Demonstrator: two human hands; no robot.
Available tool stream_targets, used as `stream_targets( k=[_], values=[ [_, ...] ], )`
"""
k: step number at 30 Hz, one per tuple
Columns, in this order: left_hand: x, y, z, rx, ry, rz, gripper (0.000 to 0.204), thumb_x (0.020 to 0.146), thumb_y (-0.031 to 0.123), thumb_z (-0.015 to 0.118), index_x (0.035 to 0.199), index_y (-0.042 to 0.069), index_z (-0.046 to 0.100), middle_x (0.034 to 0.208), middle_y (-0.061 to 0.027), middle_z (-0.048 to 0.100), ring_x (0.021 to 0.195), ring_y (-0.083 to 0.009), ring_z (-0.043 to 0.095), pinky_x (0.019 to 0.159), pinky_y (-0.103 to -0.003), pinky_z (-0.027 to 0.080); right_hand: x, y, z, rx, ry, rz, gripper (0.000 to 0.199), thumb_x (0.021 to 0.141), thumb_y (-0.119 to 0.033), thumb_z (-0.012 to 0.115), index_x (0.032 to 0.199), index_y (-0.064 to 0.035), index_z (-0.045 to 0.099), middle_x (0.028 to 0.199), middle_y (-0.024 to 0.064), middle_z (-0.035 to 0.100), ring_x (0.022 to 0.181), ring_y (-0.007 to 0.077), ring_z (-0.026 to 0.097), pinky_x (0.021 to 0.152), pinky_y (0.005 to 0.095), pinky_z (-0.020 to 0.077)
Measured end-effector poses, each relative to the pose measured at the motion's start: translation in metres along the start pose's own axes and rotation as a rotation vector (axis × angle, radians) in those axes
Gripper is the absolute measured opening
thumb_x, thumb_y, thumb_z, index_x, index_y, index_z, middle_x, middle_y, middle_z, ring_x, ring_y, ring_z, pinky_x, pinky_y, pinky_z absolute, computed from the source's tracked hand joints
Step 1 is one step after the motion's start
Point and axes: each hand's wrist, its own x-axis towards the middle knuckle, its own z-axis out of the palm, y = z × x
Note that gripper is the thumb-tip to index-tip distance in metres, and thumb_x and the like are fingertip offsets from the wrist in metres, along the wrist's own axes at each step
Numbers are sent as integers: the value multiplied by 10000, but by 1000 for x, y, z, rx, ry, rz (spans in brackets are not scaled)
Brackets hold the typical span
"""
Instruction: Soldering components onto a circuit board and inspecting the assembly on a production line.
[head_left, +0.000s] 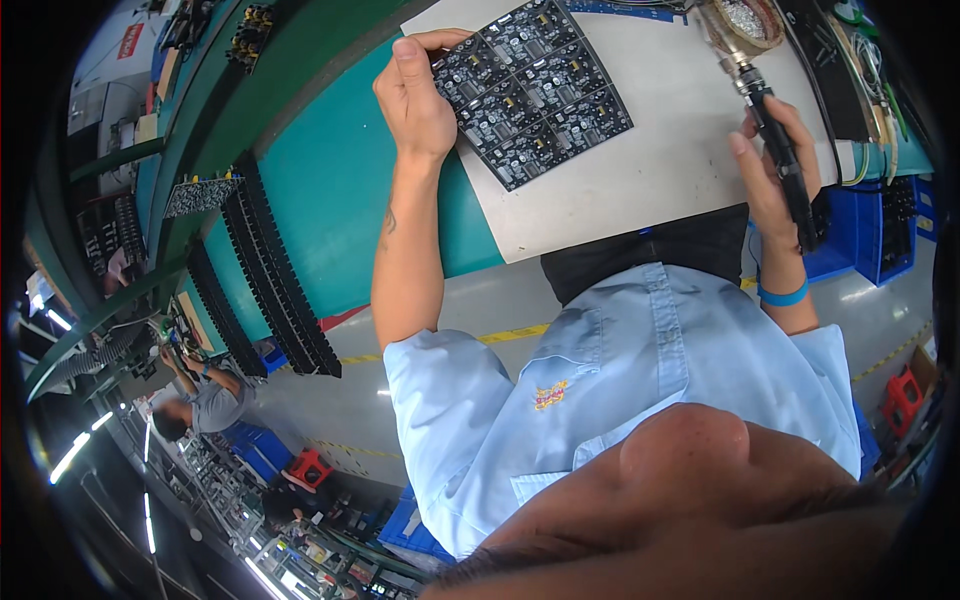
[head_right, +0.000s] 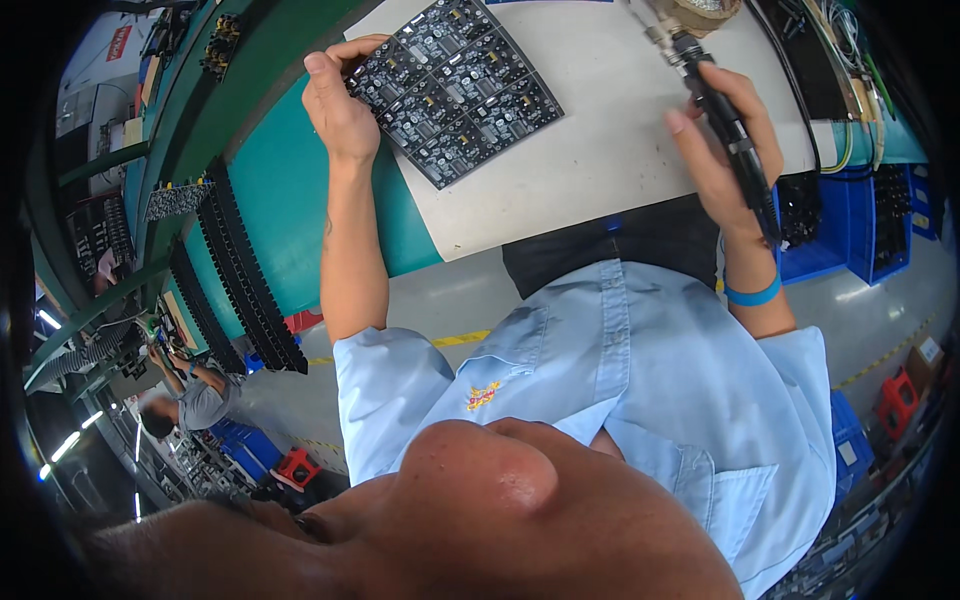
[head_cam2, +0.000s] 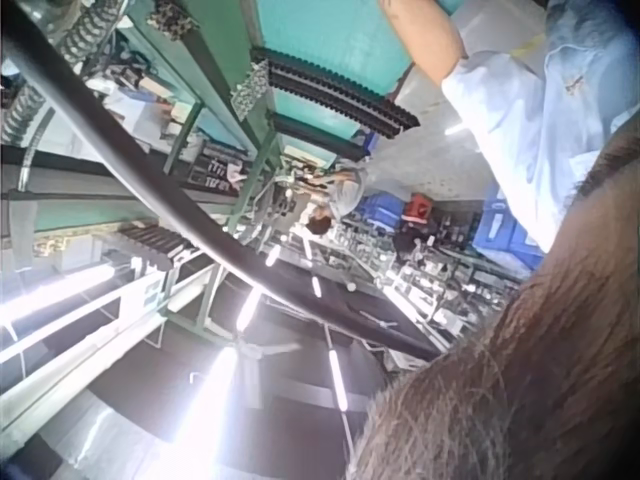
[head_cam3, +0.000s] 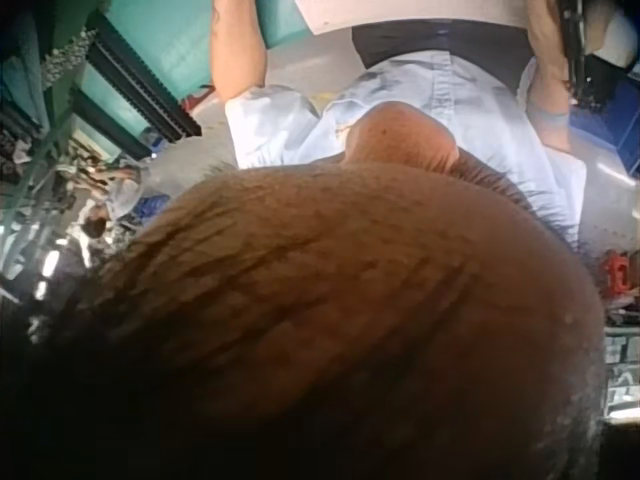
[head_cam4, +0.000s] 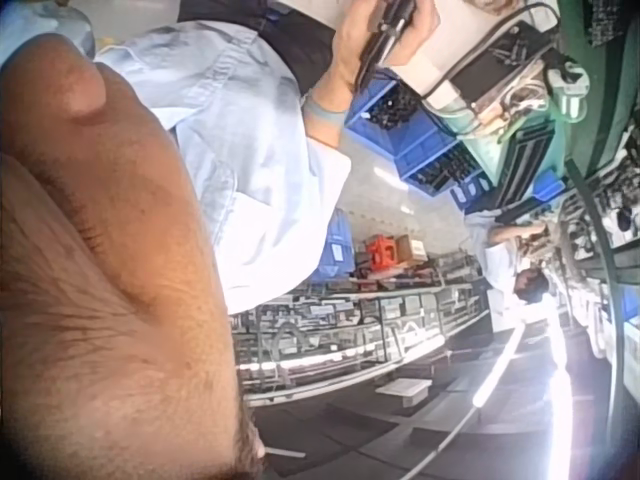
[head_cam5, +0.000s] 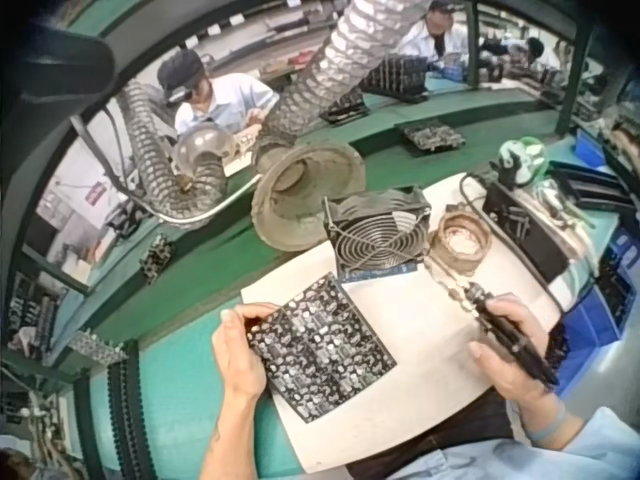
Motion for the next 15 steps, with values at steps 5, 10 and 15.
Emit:
stream_targets(
  k=[5,10,15],
  values=[
    [-1,0,-1,-14,23,6,614,1083,402,340,912,-44,726,881,-112,737,759,-170,633,751,-269,493,2,-11,23,101,-193,-136,443,747,54,750,1176,18,648,1058,143,649,838,210,614,761,283,500],
    [-1,-1,-1,67,-14,-26,698,1086,464,253,935,-42,710,931,-133,731,811,-183,637,811,-283,488,-5,-3,34,100,-282,-152,421,730,46,757,1141,21,667,1053,144,650,822,219,606,744,287,492],
    [-1,-1,-3,119,-24,-53,729,1087,484,224,942,-43,705,944,-139,729,824,-184,635,826,-287,486,-5,-3,36,98,-295,-146,420,725,41,758,1136,22,670,1048,146,652,820,221,604,736,286,484]
  ],
)
